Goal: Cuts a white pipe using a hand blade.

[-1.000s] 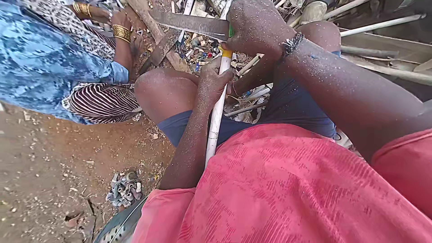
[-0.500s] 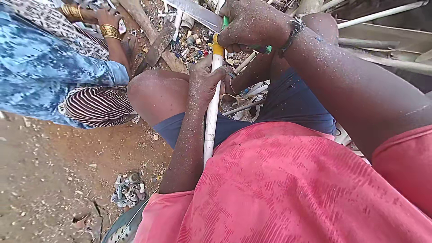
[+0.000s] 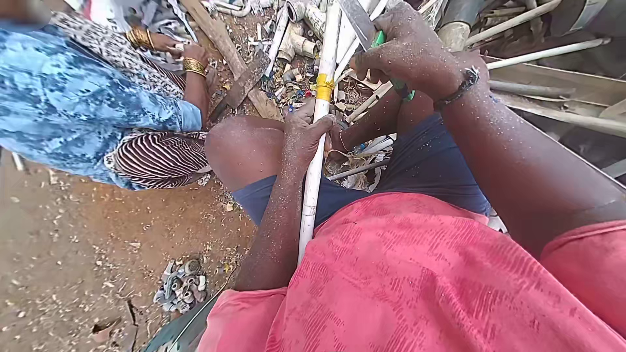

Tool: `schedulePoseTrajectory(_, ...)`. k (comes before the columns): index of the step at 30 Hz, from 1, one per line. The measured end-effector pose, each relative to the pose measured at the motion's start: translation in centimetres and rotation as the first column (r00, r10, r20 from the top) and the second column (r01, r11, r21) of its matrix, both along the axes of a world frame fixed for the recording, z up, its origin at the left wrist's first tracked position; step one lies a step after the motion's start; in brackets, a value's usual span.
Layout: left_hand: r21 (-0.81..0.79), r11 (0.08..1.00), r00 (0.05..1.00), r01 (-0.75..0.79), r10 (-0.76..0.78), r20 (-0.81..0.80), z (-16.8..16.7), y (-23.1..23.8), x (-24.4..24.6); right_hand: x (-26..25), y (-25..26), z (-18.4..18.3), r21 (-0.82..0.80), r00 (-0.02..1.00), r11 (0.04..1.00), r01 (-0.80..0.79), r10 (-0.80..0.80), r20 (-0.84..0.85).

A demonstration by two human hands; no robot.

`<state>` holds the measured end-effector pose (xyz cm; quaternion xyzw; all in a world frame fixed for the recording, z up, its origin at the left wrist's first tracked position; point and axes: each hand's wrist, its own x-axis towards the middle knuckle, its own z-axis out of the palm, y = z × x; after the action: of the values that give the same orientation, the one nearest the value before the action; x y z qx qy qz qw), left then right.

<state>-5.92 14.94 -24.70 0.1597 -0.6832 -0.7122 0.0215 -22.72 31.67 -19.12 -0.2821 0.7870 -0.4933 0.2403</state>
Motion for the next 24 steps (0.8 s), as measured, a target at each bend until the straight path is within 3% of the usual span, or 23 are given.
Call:
schedulePoseTrajectory(4,-0.007,1.0,1.0,0.022,-0.022,0.018,0.5,0.9,-0.2,0.2,0.0,-0.1,0.117,0.987,0.986,-0.115,0.126,-0.095)
schedulePoseTrajectory(12,-0.108,0.993,0.998,0.055,-0.05,0.044,0.3,1.1,-0.3,0.7,-1.5,0.0,0.462,0.878,0.874,-0.152,0.334,-0.342)
schedulePoseTrajectory(18,-0.112,0.993,0.998,0.032,-0.026,0.053,0.2,0.9,-0.2,0.3,-2.4,-0.2,0.413,0.794,0.858,-0.304,0.468,-0.388)
schedulePoseTrajectory(24,-0.209,0.977,0.996,0.049,-0.033,0.079,0.3,1.0,-0.2,0.5,-2.9,-0.3,0.418,0.73,0.838,-0.351,0.524,-0.439)
